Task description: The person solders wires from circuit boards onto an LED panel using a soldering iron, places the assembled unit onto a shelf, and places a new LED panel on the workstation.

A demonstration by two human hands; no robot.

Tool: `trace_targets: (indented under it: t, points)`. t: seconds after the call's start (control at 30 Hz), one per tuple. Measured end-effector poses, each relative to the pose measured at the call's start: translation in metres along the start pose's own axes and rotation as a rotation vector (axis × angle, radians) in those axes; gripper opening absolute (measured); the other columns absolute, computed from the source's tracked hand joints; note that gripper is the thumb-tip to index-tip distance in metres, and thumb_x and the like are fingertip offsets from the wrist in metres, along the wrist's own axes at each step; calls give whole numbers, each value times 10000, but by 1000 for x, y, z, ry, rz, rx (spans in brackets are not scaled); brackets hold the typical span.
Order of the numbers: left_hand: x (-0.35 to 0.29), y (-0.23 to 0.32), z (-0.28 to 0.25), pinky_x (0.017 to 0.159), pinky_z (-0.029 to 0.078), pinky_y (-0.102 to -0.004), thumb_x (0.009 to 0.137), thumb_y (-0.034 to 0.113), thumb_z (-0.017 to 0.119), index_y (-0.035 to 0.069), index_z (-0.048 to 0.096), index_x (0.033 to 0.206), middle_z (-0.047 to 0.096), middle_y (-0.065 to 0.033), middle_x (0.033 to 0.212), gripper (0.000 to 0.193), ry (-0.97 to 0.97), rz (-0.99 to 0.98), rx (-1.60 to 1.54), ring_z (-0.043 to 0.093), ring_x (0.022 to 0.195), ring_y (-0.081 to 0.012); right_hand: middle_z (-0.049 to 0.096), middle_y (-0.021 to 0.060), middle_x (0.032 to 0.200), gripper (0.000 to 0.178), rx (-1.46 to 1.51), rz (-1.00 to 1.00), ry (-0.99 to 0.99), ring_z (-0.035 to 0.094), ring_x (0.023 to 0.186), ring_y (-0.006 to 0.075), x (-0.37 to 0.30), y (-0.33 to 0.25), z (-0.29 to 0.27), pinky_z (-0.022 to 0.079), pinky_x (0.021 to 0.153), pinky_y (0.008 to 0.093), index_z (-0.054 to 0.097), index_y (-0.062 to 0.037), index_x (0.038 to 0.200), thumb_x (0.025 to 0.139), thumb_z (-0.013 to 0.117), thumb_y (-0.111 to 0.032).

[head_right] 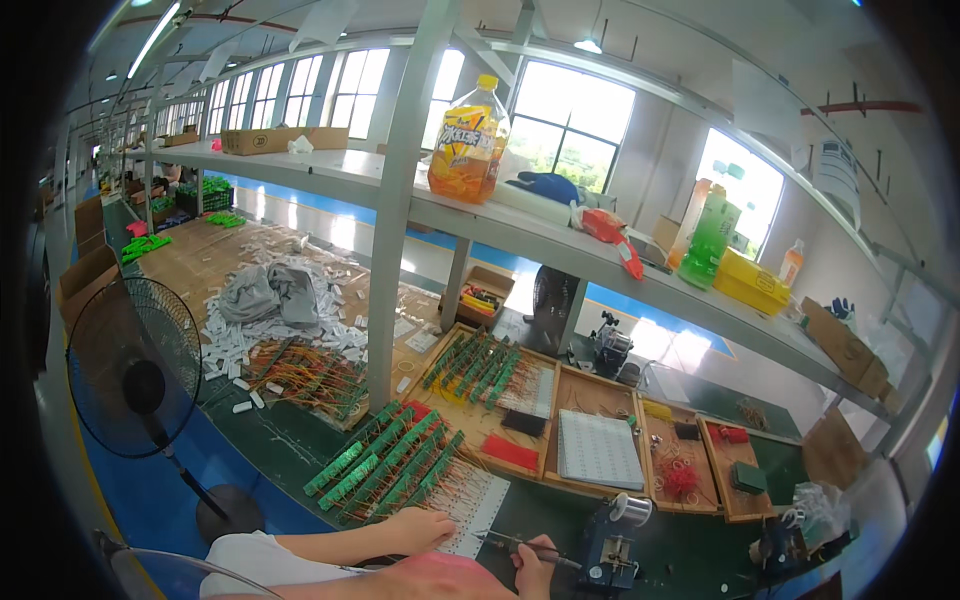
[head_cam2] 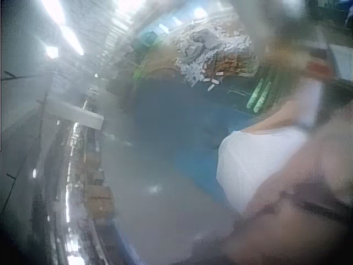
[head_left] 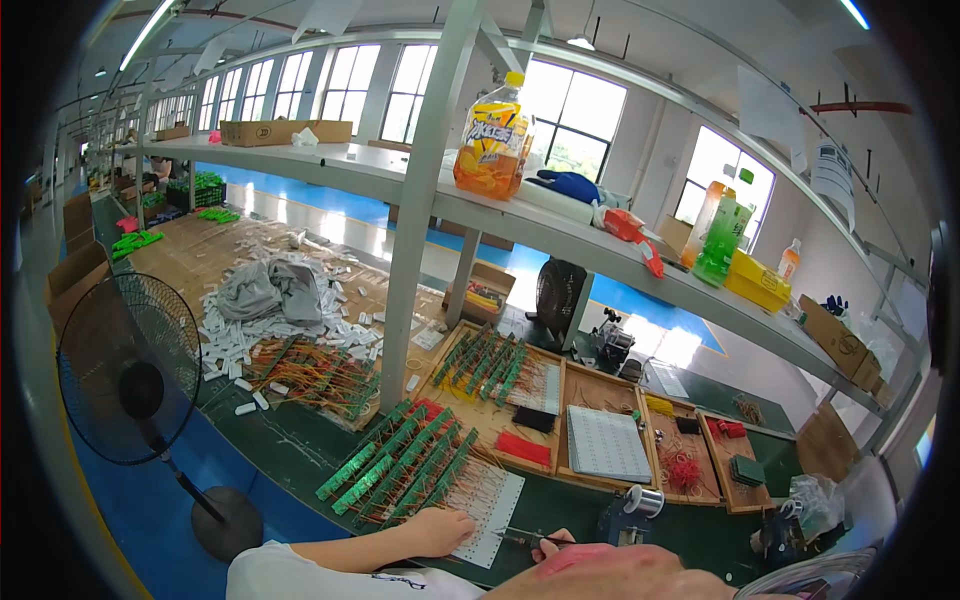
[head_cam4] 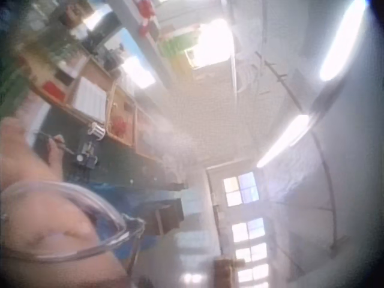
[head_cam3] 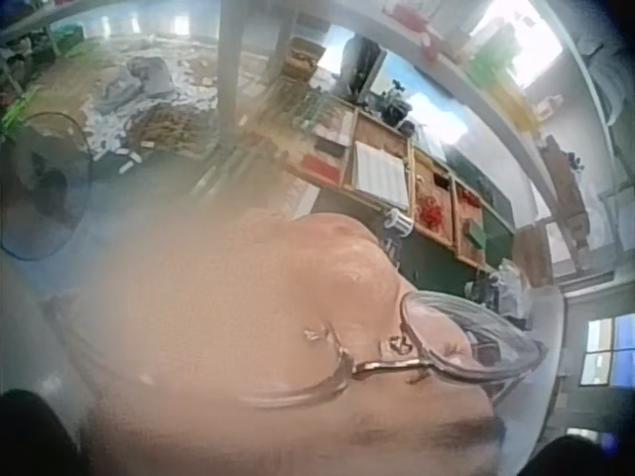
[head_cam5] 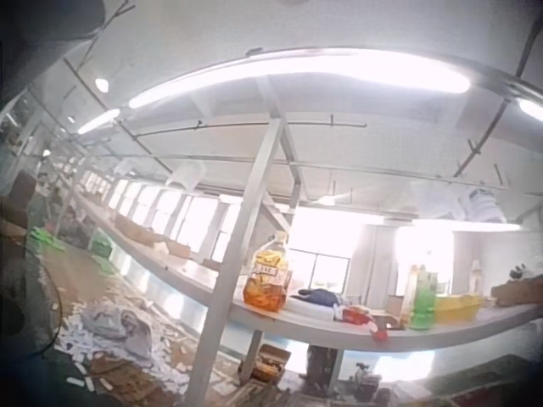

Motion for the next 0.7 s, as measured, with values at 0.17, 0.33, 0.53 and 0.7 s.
trace_targets:
  t: [0.17, 0.33, 0.53, 0.7]
  points:
    - [-1, 2, -16, 786, 572, -443, 1006, 253, 547, 96, 627, 1077, 647, -116, 1023, 190, 44, 91, -37, 684, 964, -325, 602, 81, 767, 290, 91, 50, 36, 547, 653, 186, 3, -6, 10, 468, 611, 289, 595, -83, 885, 876, 708, -350]
    - [-6, 14, -37, 787, 575, -440, 1008, 271, 552, 112, 625, 1102, 646, -101, 1019, 198, -42, 42, -25, 683, 965, -321, 589, 67, 731, 184, 133, 82, 53, 542, 608, 170, 3, -6, 12, 459, 565, 282, 563, -91, 837, 843, 690, -223]
    - [9, -4, -15, 786, 574, -451, 1007, 276, 547, 100, 619, 1081, 654, -118, 1011, 203, -44, 15, 8, 689, 947, -335, 574, 50, 689, 149, 185, 103, 77, 536, 553, 151, -4, -29, 22, 449, 510, 275, 523, -100, 780, 804, 668, -71]
    - [7, -6, 1, 785, 572, -461, 1007, 279, 542, 91, 615, 1063, 661, -133, 1004, 210, -17, 25, 38, 693, 933, -347, 561, 35, 654, 231, 313, 81, 119, 531, 508, 135, 1, -3, 15, 440, 465, 268, 491, -109, 733, 771, 649, 55]
Point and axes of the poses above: each hand's wrist, its own x-axis towards the middle knuckle, its own z-axis out of the palm, y = z × x, the point moved 1 cm from there along x, towards the middle knuckle
